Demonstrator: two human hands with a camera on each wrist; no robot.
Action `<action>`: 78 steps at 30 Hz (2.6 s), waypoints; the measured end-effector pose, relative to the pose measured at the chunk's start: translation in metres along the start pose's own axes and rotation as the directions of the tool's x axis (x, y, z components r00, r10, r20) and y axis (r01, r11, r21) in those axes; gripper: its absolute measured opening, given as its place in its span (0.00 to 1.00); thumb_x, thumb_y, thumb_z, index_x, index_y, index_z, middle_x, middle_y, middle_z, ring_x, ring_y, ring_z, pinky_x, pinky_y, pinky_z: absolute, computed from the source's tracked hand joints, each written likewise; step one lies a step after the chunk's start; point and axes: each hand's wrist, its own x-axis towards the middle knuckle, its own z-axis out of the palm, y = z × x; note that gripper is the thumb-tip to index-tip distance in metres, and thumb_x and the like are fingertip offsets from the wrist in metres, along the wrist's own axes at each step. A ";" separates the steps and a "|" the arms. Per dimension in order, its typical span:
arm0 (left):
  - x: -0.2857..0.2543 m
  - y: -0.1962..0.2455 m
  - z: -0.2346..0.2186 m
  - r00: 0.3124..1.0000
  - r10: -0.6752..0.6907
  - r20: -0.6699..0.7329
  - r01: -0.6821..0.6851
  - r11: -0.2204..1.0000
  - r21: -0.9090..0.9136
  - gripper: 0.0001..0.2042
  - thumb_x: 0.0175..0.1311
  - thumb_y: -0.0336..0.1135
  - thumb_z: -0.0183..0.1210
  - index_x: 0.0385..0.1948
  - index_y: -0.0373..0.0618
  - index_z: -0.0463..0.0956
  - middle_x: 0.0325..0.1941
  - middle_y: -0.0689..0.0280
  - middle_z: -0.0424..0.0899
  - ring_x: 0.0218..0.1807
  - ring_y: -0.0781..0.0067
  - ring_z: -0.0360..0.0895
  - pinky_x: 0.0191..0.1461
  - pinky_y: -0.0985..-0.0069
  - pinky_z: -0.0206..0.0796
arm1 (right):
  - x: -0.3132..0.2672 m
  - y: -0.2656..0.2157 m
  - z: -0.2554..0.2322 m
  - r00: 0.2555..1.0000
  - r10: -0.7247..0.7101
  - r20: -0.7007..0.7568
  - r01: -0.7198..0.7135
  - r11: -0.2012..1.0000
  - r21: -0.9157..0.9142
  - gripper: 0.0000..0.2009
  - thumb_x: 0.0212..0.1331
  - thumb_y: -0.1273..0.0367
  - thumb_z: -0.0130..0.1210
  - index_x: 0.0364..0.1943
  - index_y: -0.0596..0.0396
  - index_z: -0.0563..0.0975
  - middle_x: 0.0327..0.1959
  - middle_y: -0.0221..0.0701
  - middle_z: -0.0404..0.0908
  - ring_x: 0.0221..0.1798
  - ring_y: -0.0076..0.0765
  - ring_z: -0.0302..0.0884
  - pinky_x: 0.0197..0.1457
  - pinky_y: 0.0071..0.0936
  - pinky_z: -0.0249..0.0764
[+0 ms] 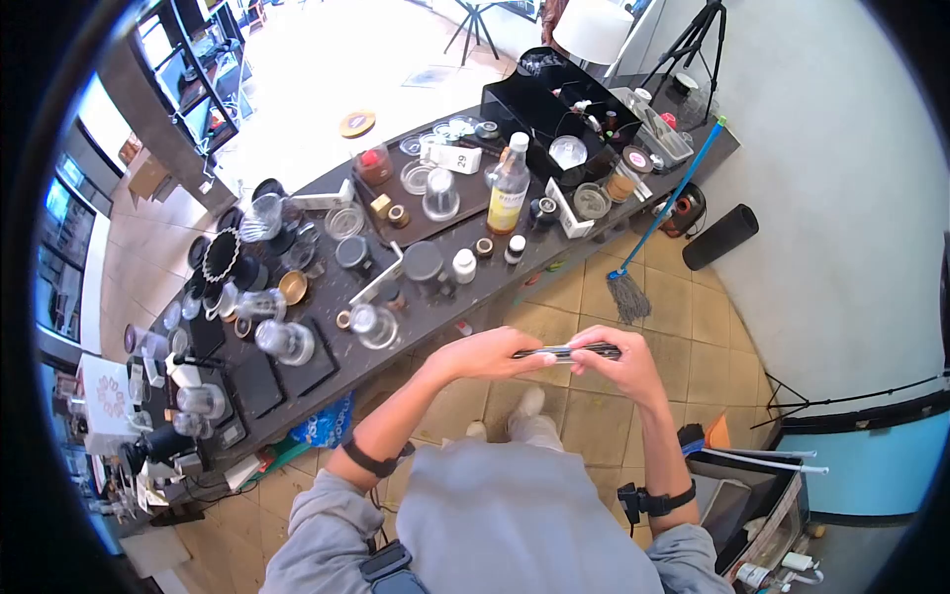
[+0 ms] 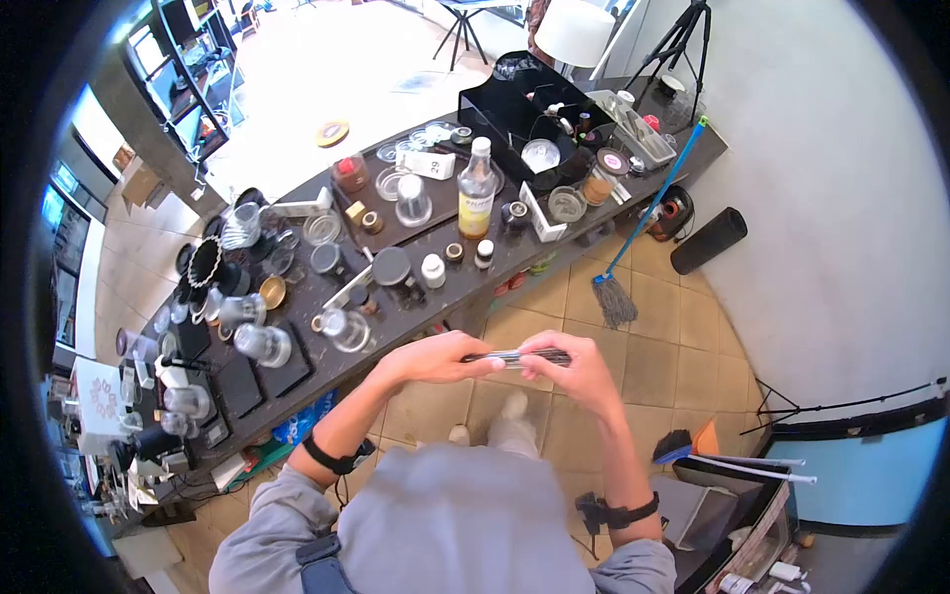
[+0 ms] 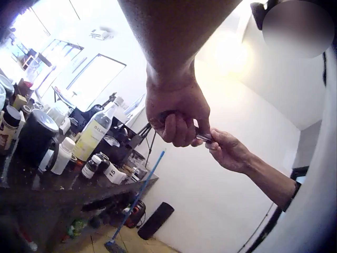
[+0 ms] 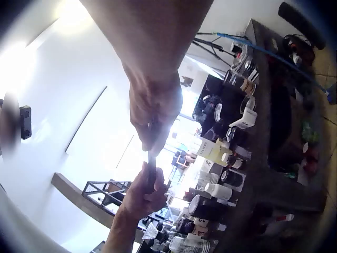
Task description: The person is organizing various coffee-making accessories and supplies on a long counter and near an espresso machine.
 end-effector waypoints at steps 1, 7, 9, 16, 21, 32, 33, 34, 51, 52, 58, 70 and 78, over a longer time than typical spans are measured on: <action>0.007 -0.003 -0.013 1.000 -0.014 -0.005 0.014 1.000 -0.010 0.24 0.74 0.53 0.47 0.35 0.37 0.78 0.25 0.57 0.79 0.29 0.63 0.75 0.36 0.64 0.66 | 0.018 -0.001 -0.009 1.000 0.007 -0.001 -0.007 1.000 -0.003 0.07 0.60 0.76 0.61 0.40 0.64 0.81 0.34 0.32 0.83 0.35 0.23 0.82 0.39 0.21 0.78; 0.051 -0.022 -0.096 0.805 0.005 -0.593 -0.056 0.996 -0.068 0.19 0.75 0.43 0.45 0.61 0.43 0.66 0.41 0.60 0.79 0.43 0.69 0.76 0.49 0.72 0.67 | 0.152 -0.052 -0.115 0.979 -0.199 0.041 0.203 0.967 -0.153 0.05 0.60 0.78 0.60 0.38 0.66 0.81 0.35 0.35 0.83 0.33 0.25 0.81 0.39 0.22 0.78; 0.063 -0.026 -0.131 0.682 -0.136 -0.718 -0.057 0.970 -0.237 0.18 0.74 0.37 0.47 0.61 0.41 0.67 0.47 0.62 0.80 0.47 0.73 0.76 0.55 0.74 0.66 | 0.209 -0.077 -0.167 0.959 -0.264 -0.099 0.236 0.944 -0.229 0.06 0.60 0.76 0.60 0.38 0.65 0.82 0.32 0.33 0.83 0.32 0.24 0.80 0.39 0.22 0.77; 0.116 -0.051 -0.179 0.485 -0.168 -0.858 0.047 0.985 -0.166 0.13 0.69 0.29 0.52 0.52 0.39 0.74 0.47 0.59 0.80 0.49 0.69 0.78 0.55 0.73 0.67 | 0.467 -0.094 -0.280 0.822 -0.517 -0.238 0.283 0.733 -0.618 0.09 0.60 0.70 0.60 0.38 0.62 0.82 0.24 0.32 0.84 0.28 0.23 0.81 0.35 0.21 0.74; 0.134 -0.058 -0.187 0.431 -0.204 -0.879 0.103 0.979 -0.177 0.10 0.66 0.27 0.53 0.46 0.38 0.77 0.46 0.59 0.79 0.48 0.67 0.77 0.54 0.72 0.67 | 0.607 -0.071 -0.306 0.829 -0.520 -0.204 0.245 0.667 -0.704 0.07 0.57 0.70 0.61 0.36 0.59 0.83 0.25 0.39 0.85 0.29 0.35 0.84 0.36 0.30 0.76; 0.135 -0.064 -0.190 0.274 -0.341 -0.899 0.151 0.939 -0.310 0.09 0.67 0.28 0.51 0.45 0.38 0.76 0.43 0.60 0.79 0.46 0.69 0.78 0.53 0.73 0.67 | 0.746 -0.022 -0.293 0.908 -0.386 0.161 0.272 0.252 -0.929 0.06 0.52 0.70 0.59 0.29 0.59 0.81 0.33 0.48 0.83 0.42 0.58 0.81 0.48 0.48 0.75; 0.134 -0.063 -0.190 0.260 -0.351 -0.900 0.159 0.934 -0.319 0.09 0.67 0.28 0.51 0.44 0.38 0.76 0.43 0.61 0.79 0.46 0.69 0.78 0.52 0.74 0.67 | 0.753 -0.013 -0.288 0.927 -0.347 0.139 0.238 0.261 -0.936 0.07 0.55 0.70 0.55 0.28 0.60 0.81 0.32 0.50 0.82 0.42 0.58 0.81 0.49 0.48 0.75; 0.132 -0.063 -0.188 0.251 -0.358 -0.899 0.171 0.931 -0.323 0.09 0.68 0.29 0.52 0.44 0.38 0.76 0.43 0.61 0.79 0.46 0.70 0.78 0.52 0.74 0.67 | 0.760 -0.008 -0.283 0.935 -0.319 0.156 0.234 0.223 -0.946 0.08 0.56 0.70 0.53 0.29 0.61 0.80 0.32 0.51 0.82 0.42 0.58 0.80 0.49 0.49 0.75; 0.072 -0.079 -0.145 0.114 -0.413 -0.904 -0.076 0.903 -0.422 0.14 0.69 0.29 0.52 0.55 0.38 0.71 0.45 0.60 0.80 0.42 0.72 0.80 0.53 0.72 0.69 | 0.738 -0.021 -0.247 0.975 -0.222 -0.025 0.032 0.251 -0.967 0.20 0.62 0.57 0.55 0.54 0.50 0.75 0.55 0.50 0.74 0.62 0.55 0.70 0.68 0.52 0.63; 0.064 -0.083 -0.143 0.135 -0.386 -0.913 -0.073 0.915 -0.398 0.15 0.70 0.29 0.51 0.56 0.39 0.70 0.46 0.60 0.80 0.41 0.72 0.80 0.52 0.73 0.69 | 0.719 -0.038 -0.241 0.943 -0.332 -0.019 0.074 0.265 -0.961 0.17 0.62 0.60 0.55 0.51 0.52 0.76 0.51 0.46 0.76 0.62 0.54 0.69 0.67 0.47 0.64; 0.020 -0.087 -0.146 0.293 -0.281 -0.914 -0.212 0.913 -0.349 0.13 0.72 0.31 0.51 0.55 0.37 0.70 0.45 0.60 0.78 0.41 0.72 0.79 0.49 0.75 0.70 | 0.558 -0.124 -0.241 0.823 -0.567 0.035 0.320 0.412 -0.853 0.14 0.64 0.66 0.55 0.51 0.54 0.77 0.47 0.38 0.79 0.53 0.40 0.76 0.56 0.38 0.72; -0.040 -0.062 -0.110 0.670 0.086 -0.737 -0.374 0.897 -0.236 0.08 0.69 0.22 0.48 0.41 0.34 0.77 0.41 0.56 0.77 0.37 0.69 0.78 0.44 0.74 0.73 | 0.038 0.067 -0.181 0.769 -0.042 -0.638 -0.236 0.909 -0.345 0.10 0.67 0.68 0.50 0.45 0.56 0.79 0.32 0.29 0.83 0.34 0.23 0.79 0.41 0.25 0.76; 0.032 -0.014 -0.042 0.811 0.374 -0.450 -0.496 0.847 -0.190 0.08 0.74 0.27 0.46 0.42 0.35 0.75 0.36 0.60 0.78 0.33 0.72 0.75 0.40 0.76 0.70 | -0.254 0.281 -0.031 0.434 0.481 -0.761 -0.668 0.739 0.087 0.12 0.66 0.66 0.48 0.44 0.59 0.79 0.33 0.31 0.83 0.36 0.29 0.80 0.39 0.33 0.76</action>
